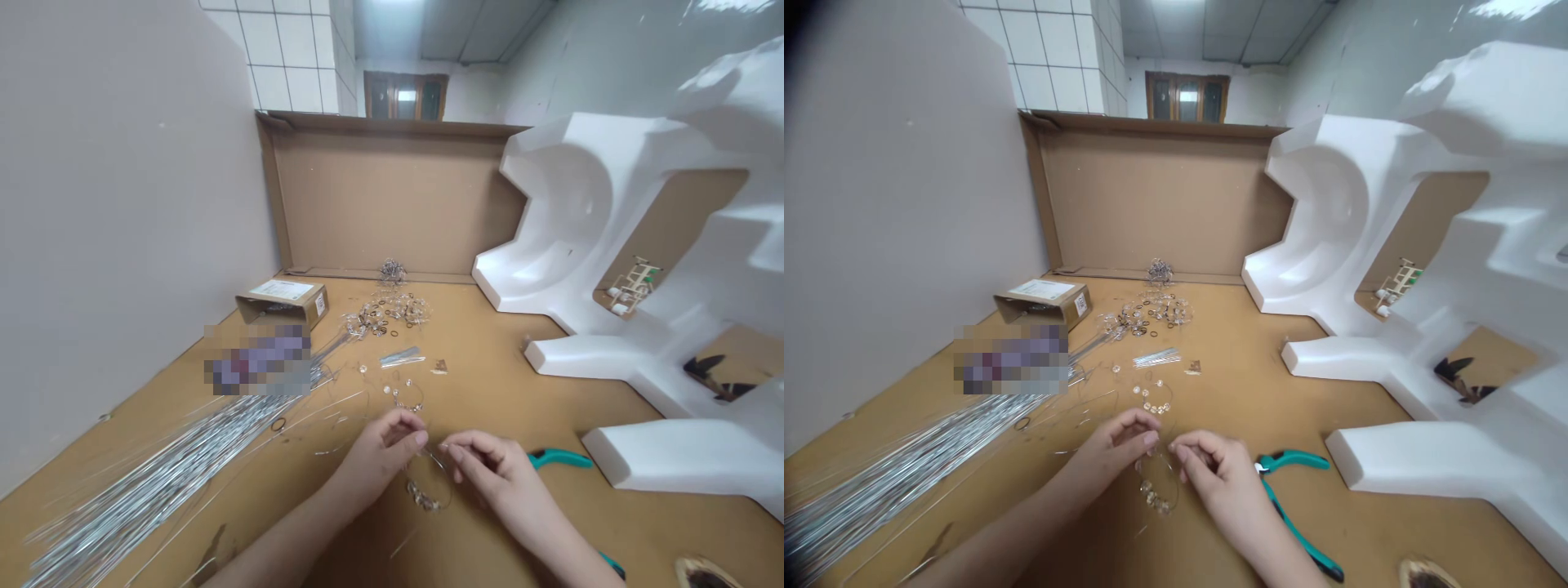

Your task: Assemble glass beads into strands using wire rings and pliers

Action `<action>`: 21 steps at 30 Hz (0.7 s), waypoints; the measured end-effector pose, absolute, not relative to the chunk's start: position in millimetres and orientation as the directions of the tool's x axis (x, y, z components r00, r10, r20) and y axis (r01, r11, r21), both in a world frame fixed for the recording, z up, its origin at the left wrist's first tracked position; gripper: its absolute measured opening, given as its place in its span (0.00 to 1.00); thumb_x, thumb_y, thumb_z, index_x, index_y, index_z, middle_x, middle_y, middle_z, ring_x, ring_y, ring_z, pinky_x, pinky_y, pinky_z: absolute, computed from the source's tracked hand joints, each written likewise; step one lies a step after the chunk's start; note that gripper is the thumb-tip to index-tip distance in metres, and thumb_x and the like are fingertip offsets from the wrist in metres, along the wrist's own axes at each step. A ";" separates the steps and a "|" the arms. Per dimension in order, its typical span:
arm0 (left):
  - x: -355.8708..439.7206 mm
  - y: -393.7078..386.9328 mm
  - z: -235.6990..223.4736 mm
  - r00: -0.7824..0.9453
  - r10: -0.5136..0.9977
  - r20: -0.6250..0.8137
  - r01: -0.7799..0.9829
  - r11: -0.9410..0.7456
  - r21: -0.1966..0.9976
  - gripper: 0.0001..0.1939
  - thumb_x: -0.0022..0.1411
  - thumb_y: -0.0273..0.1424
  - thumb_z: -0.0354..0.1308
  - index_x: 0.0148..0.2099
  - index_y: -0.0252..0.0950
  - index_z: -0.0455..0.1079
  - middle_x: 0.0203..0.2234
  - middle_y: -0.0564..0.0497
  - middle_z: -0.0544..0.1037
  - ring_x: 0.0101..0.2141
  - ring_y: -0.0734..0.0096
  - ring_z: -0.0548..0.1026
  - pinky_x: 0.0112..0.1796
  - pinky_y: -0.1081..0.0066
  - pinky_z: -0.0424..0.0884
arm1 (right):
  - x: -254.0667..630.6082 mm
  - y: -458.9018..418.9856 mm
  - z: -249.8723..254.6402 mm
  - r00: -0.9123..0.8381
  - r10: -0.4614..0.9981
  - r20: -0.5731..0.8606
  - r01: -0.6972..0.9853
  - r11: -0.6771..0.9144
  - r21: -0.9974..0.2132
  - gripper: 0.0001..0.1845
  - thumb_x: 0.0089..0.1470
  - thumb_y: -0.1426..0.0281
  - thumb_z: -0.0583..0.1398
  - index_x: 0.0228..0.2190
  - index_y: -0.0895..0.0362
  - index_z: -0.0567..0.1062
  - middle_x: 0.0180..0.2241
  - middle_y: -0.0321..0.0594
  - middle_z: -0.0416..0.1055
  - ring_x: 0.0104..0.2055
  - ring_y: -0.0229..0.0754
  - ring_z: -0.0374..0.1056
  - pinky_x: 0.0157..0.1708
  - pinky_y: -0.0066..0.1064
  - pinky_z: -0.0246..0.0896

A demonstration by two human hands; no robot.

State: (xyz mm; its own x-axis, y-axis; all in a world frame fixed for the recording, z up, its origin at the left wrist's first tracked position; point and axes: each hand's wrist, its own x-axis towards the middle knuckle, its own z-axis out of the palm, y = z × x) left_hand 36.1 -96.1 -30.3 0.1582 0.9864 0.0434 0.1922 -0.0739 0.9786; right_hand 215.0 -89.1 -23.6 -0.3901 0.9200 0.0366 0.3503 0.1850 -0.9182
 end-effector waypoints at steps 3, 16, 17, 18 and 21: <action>35.6 -102.3 -19.5 0.155 0.926 0.344 0.447 -0.376 0.811 0.09 0.56 0.31 0.50 0.40 0.38 0.67 0.40 0.48 0.69 0.43 0.67 0.65 0.44 0.69 0.59 | 214.5 -89.6 -21.5 -0.387 0.922 0.024 0.334 0.165 -0.928 0.15 0.50 0.60 0.53 0.28 0.57 0.73 0.18 0.32 0.64 0.18 0.32 0.54 0.18 0.23 0.48; 37.6 -105.2 -14.7 0.298 0.901 0.316 0.656 -0.434 0.617 0.13 0.59 0.29 0.46 0.36 0.41 0.72 0.25 0.53 0.74 0.28 0.73 0.68 0.30 0.75 0.61 | 211.3 -89.3 -23.6 -0.287 0.957 -0.029 0.300 0.061 -0.952 0.16 0.45 0.57 0.57 0.26 0.57 0.73 0.16 0.31 0.64 0.13 0.28 0.50 0.12 0.21 0.44; 36.2 -103.5 -16.9 0.264 0.913 0.311 0.643 -0.407 0.649 0.12 0.58 0.29 0.46 0.35 0.41 0.72 0.25 0.54 0.74 0.27 0.73 0.69 0.30 0.75 0.62 | 211.5 -88.1 -23.9 -0.263 0.964 -0.046 0.296 0.035 -0.955 0.17 0.45 0.56 0.56 0.27 0.58 0.73 0.16 0.32 0.65 0.12 0.28 0.49 0.12 0.21 0.44; 34.7 -101.8 -19.1 0.228 0.926 0.300 0.627 -0.375 0.683 0.12 0.58 0.30 0.47 0.35 0.41 0.73 0.25 0.54 0.75 0.27 0.74 0.69 0.30 0.75 0.62 | 211.8 -87.1 -24.1 -0.249 0.966 -0.065 0.297 0.013 -0.955 0.18 0.46 0.55 0.55 0.28 0.58 0.73 0.18 0.33 0.66 0.12 0.28 0.49 0.12 0.22 0.45; 30.5 -97.5 -24.3 0.132 0.967 0.217 0.559 -0.254 0.790 0.12 0.57 0.32 0.48 0.33 0.39 0.73 0.22 0.55 0.74 0.24 0.74 0.69 0.27 0.76 0.64 | 212.3 -86.8 -25.4 -0.298 0.952 -0.069 0.344 0.040 -0.938 0.17 0.47 0.56 0.54 0.30 0.57 0.73 0.23 0.35 0.70 0.16 0.31 0.57 0.16 0.23 0.52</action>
State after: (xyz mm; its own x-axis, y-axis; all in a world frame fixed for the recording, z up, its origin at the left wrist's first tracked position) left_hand 30.5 -97.5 -24.3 0.1320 0.9671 0.2175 0.5588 -0.2538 0.7896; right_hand 212.3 -86.8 -25.4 -0.2980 0.9521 -0.0687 0.3438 0.0399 -0.9382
